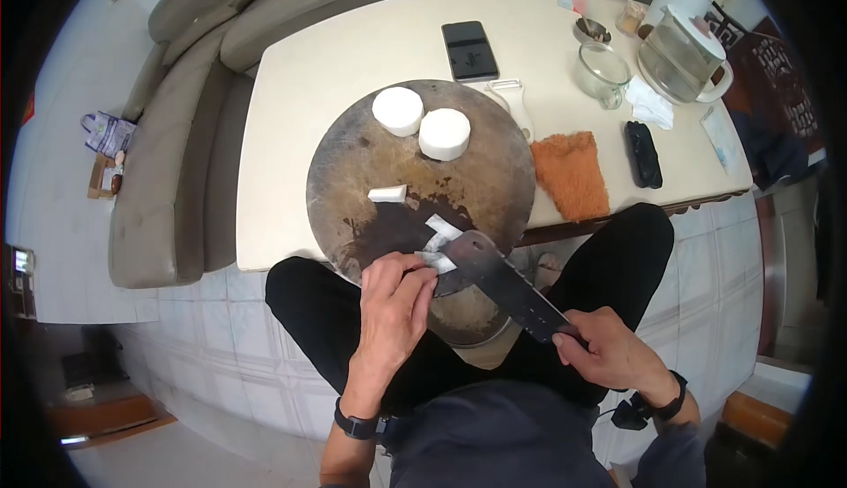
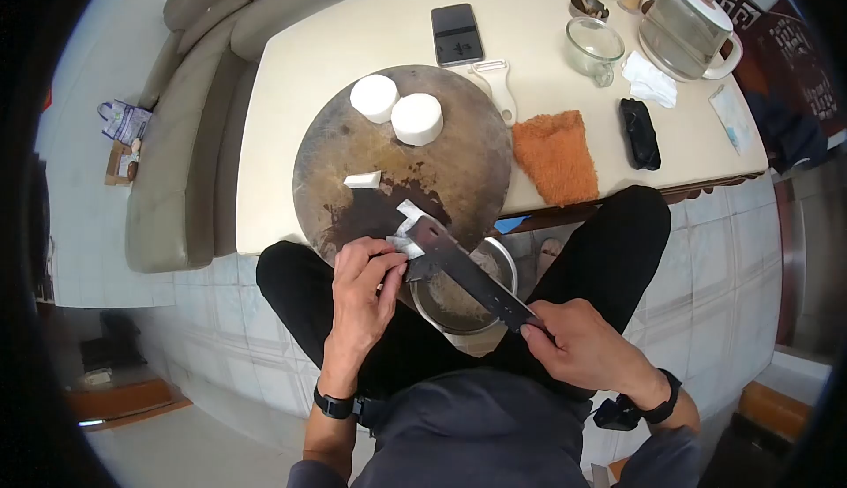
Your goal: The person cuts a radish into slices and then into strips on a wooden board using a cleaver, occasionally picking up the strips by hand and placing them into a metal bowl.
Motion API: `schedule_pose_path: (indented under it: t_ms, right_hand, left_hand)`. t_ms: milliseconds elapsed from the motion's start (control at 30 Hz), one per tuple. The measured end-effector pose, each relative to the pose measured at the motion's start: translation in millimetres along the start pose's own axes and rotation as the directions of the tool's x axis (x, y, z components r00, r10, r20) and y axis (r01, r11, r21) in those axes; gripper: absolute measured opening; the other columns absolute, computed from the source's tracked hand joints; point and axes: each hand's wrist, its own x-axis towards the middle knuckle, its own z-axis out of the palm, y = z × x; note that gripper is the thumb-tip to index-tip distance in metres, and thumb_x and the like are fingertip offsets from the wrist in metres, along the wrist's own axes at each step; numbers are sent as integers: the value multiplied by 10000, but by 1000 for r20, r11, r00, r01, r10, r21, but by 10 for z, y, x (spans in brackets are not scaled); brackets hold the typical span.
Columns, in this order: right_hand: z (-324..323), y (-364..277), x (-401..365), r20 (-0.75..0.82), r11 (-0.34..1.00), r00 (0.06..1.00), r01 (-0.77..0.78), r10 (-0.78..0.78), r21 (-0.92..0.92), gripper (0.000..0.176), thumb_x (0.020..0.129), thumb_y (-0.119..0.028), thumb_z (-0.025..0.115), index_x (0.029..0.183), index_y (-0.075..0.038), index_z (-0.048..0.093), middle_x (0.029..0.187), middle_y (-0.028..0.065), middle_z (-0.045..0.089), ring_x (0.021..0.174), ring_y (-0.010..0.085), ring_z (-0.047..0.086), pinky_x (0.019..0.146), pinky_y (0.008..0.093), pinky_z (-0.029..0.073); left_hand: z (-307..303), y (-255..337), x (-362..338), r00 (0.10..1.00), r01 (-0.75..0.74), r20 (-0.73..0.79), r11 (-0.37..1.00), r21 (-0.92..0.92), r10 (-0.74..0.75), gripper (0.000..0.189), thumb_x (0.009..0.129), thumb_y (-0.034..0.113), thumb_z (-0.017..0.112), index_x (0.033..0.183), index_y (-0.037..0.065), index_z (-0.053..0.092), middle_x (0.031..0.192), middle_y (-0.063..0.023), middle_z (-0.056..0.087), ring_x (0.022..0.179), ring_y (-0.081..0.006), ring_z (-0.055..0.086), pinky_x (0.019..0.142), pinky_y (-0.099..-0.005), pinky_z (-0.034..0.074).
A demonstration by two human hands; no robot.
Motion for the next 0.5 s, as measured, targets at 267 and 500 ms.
schedule_pose_path:
  t_ms: [267,500]
  right_hand:
    - [-150,-128,193,-32,986,999,-36,31,-163,156,883,-86,593,786,21,535,588,208,523,542,399,547,504,425,408]
    - [-186,-163,248,-20,980,998,-57,54,-191,130,874,-58,594,794,21,530,577,204,510,531,394,538,484,412,393]
  left_hand:
    - [-24,54,47,997,67,-45,998,-14,-67,269,725,48,773,976,29,679,1046,-120,620,985,-311,578,837,-405,439]
    - [21,83,171,997,-6,73,998,55,2,315,707,93,789,999,44,679,1082,-110,600,1024,-311,552,859,-415,416]
